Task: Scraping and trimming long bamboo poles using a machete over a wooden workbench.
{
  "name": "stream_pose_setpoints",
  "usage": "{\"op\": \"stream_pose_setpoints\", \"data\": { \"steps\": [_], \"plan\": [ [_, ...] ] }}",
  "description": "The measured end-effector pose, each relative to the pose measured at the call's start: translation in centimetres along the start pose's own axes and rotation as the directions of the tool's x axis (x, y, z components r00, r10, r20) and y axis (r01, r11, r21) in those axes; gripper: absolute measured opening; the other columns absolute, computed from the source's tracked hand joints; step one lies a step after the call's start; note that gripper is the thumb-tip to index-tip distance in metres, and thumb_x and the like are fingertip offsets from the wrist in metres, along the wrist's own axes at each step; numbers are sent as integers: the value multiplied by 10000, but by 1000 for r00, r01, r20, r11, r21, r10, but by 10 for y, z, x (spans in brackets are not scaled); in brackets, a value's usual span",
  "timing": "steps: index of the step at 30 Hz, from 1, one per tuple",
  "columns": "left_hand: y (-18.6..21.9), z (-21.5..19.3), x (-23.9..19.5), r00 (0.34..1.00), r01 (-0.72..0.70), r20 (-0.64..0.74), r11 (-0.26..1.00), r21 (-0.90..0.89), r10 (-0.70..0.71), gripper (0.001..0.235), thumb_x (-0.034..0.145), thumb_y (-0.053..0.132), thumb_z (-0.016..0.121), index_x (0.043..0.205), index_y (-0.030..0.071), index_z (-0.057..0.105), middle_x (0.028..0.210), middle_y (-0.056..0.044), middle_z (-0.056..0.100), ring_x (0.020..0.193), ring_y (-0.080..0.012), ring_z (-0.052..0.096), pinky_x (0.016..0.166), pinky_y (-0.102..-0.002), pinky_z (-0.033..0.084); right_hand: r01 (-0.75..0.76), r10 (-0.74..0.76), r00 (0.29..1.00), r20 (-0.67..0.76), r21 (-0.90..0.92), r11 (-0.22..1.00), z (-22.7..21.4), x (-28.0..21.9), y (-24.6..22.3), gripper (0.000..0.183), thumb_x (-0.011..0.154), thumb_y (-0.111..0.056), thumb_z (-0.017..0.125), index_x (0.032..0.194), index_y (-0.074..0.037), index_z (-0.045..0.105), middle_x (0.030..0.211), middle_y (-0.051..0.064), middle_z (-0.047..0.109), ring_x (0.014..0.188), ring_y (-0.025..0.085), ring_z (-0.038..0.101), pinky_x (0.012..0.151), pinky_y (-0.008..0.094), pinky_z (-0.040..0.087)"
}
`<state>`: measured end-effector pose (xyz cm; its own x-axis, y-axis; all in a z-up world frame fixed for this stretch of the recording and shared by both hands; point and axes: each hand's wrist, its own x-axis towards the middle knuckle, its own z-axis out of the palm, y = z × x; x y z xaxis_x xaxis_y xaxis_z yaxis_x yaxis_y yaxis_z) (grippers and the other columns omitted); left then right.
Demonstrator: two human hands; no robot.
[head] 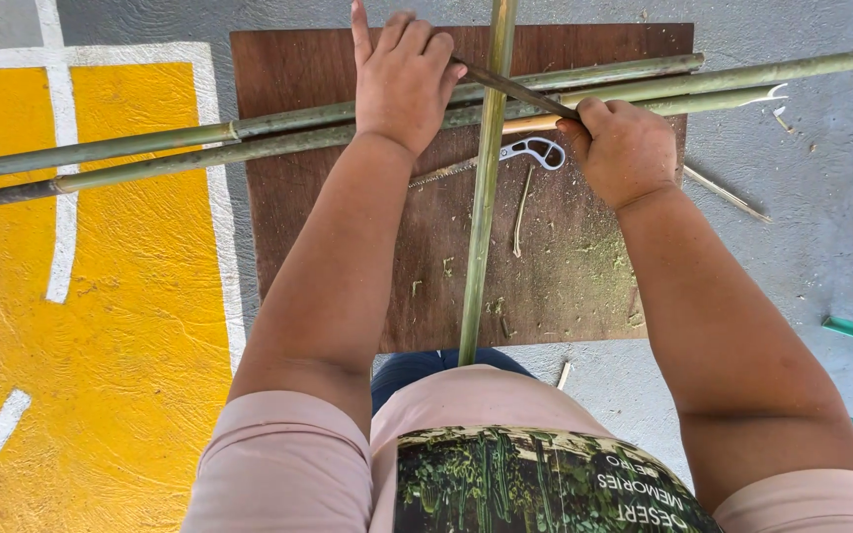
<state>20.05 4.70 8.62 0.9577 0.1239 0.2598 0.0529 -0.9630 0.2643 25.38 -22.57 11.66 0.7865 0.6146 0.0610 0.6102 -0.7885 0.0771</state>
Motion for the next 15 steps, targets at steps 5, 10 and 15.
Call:
{"op": "stream_pose_setpoints", "data": {
  "steps": [5,10,15],
  "plan": [
    [-17,19,-3,999,-22,-32,996,-92,19,304,1008,412,629,1157,149,664,1123,-40,616,1209,-271,516,1205,-601,175,-64,121,948,296,-193,979,-17,25,-11,608,1095,-639,378,944,-106,630,687,91,620,596,252,659,506,420,555],
    [-19,34,-15,999,23,-43,996,-88,-27,315,1032,442,594,1104,139,644,1121,-47,603,1214,-296,504,1167,-550,275,9,61,946,319,-214,977,-8,29,-8,654,1077,-671,332,918,-115,638,684,79,608,590,237,652,496,418,571],
    [-15,29,-29,994,55,96,998,-43,-51,333,1067,471,529,1096,155,629,1090,-48,589,1168,-282,506,1124,-570,298,1,107,868,485,-216,976,-8,25,-14,702,1075,-680,275,939,-88,627,665,94,614,544,229,652,482,412,584]
  ]
}}
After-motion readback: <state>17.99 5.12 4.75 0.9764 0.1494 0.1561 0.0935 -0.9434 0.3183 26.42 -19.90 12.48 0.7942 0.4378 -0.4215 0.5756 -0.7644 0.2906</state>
